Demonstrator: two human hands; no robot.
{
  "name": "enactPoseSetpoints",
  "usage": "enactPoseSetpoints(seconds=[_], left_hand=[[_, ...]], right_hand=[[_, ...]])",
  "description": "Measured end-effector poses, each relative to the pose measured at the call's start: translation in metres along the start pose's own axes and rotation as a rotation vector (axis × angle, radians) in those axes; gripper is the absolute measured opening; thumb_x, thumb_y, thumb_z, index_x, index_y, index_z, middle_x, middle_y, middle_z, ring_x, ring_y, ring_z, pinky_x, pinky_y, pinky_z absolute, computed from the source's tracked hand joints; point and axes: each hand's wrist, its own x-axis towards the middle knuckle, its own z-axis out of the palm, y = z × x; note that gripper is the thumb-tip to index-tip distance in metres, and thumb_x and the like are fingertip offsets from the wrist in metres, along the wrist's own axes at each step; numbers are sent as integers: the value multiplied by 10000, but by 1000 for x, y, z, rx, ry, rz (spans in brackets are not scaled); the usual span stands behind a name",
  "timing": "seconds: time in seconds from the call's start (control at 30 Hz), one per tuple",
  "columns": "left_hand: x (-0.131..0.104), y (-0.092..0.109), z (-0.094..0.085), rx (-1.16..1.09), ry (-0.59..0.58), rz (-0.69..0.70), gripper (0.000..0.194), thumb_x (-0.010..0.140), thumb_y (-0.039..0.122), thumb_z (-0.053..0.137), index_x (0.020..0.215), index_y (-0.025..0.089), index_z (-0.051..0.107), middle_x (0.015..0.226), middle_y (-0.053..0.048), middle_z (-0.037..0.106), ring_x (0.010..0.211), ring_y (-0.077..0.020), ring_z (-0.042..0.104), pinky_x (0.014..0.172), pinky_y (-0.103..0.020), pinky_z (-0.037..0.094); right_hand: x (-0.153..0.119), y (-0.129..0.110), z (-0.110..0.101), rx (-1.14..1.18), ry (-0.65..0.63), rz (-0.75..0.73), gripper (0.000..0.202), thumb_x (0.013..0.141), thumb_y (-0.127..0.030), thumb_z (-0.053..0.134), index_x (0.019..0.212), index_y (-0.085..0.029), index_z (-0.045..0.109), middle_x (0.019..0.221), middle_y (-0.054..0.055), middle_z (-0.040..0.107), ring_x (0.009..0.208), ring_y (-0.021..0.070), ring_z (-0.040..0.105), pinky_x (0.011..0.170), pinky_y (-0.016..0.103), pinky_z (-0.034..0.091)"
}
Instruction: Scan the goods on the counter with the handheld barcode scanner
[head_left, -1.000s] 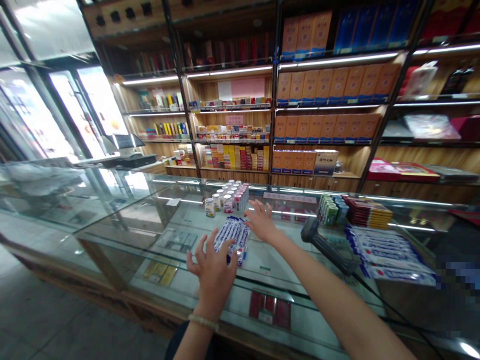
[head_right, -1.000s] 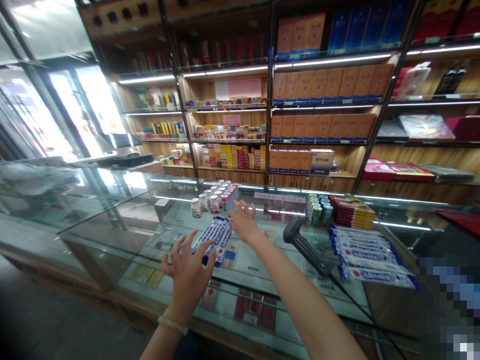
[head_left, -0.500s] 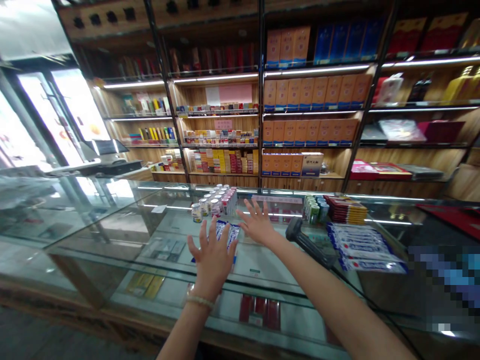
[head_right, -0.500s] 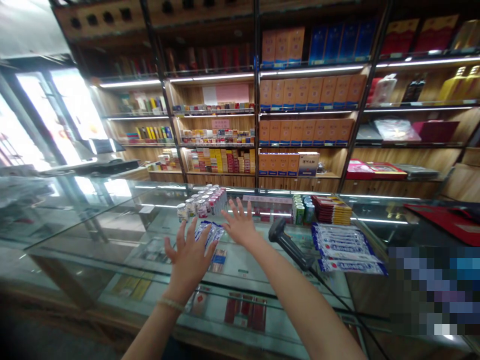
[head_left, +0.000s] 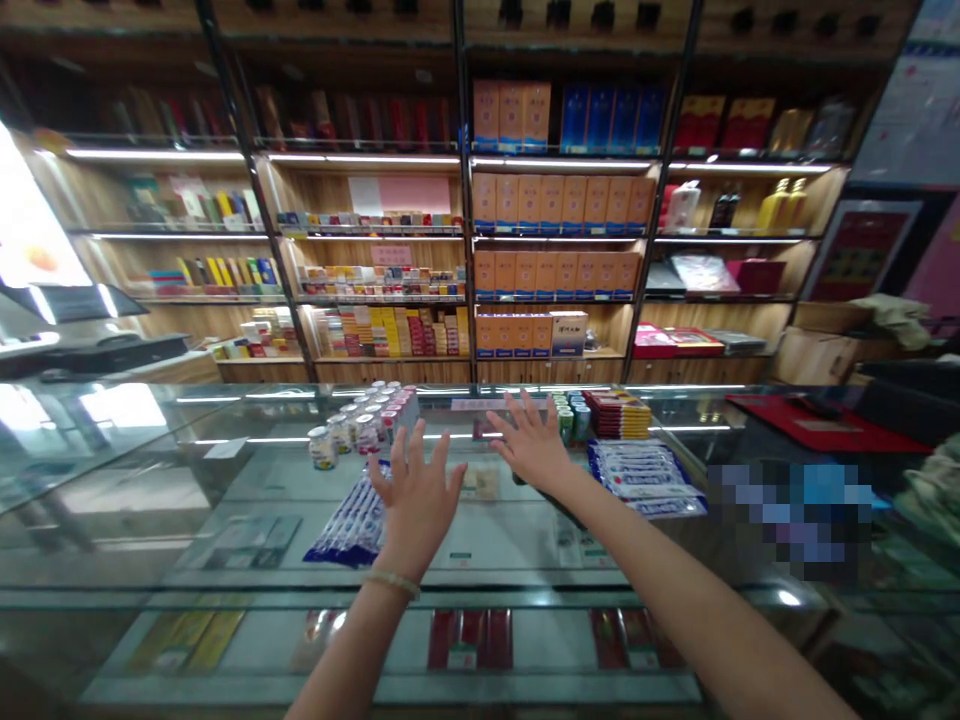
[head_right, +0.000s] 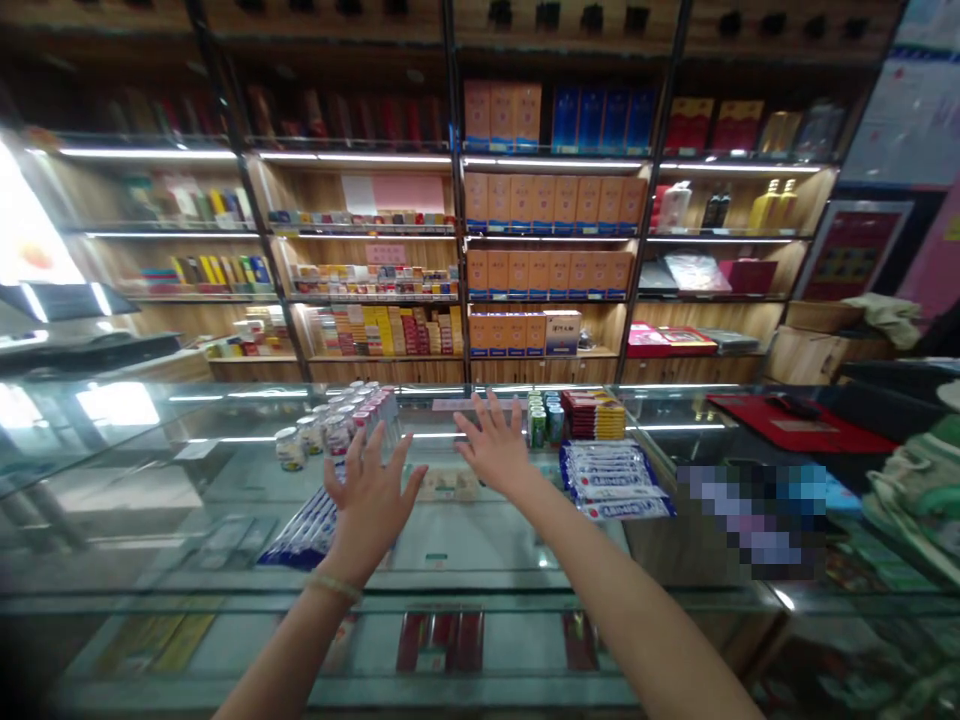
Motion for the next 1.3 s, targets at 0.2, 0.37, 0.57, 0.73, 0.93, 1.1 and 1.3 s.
enactPoseSetpoints(seconds=[0.2, 0.37, 0.57, 0.73, 0.93, 1.1, 1.3], left_hand=[[12, 37, 11, -91, -6, 67, 466, 985, 417, 515, 1392, 212, 615, 1585, -194, 435, 1490, -389, 329, 1204, -693, 89], [24, 71, 26, -212, -69, 136, 464, 974, 429, 540, 1391, 241, 618, 1599, -182, 415, 1490, -383, 332, 1196, -681, 165], [34, 112, 36, -318, -130, 221, 441, 951, 413, 574, 1363, 269, 636, 1602, -159, 417, 1492, -352, 336, 1217, -654, 155], [40, 140, 40, -381, -135, 290, 433, 927, 408, 607, 1344, 298, 651, 1600, -130, 430, 1490, -345, 337, 1232, -642, 115], [48, 172, 45, -411, -162, 379, 424, 916, 432, 623, 1315, 297, 669, 1585, -125, 455, 1494, -351, 323, 1229, -651, 103], [52, 193, 52, -437, -186, 417, 434, 918, 450, 619, 1316, 281, 665, 1577, -134, 462, 1495, -356, 318, 1223, -661, 128], [46, 199, 60, -465, -215, 497, 400, 884, 433, 662, 1256, 288, 694, 1560, -110, 486, 1486, -353, 330, 1232, -664, 117]], right_hand=[[-25, 43, -21, -60, 5, 89, 475, 1031, -484, 447, 1481, -345, 509, 1666, 79, 323, 1535, 346, 226, 1211, 684, 64], [-50, 84, -41, -129, 38, 166, 441, 1025, -468, 472, 1443, -354, 553, 1636, 76, 379, 1527, 344, 235, 1208, 676, 68], [-84, 129, -56, -222, 50, 259, 418, 1023, -461, 474, 1418, -367, 575, 1638, 68, 374, 1524, 335, 244, 1201, 677, 81], [-106, 156, -62, -268, 54, 296, 422, 1013, -456, 495, 1422, -387, 572, 1644, 59, 367, 1513, 340, 264, 1197, 676, 86], [-133, 179, -65, -296, 50, 360, 394, 1012, -460, 497, 1386, -398, 603, 1622, 51, 407, 1505, 327, 280, 1188, 664, 120], [-149, 189, -56, -319, 33, 381, 398, 1007, -470, 507, 1386, -400, 607, 1617, 57, 415, 1490, 337, 304, 1182, 668, 133], [-163, 195, -55, -316, 0, 393, 380, 998, -479, 521, 1360, -432, 624, 1612, 38, 426, 1489, 331, 310, 1181, 669, 151]])
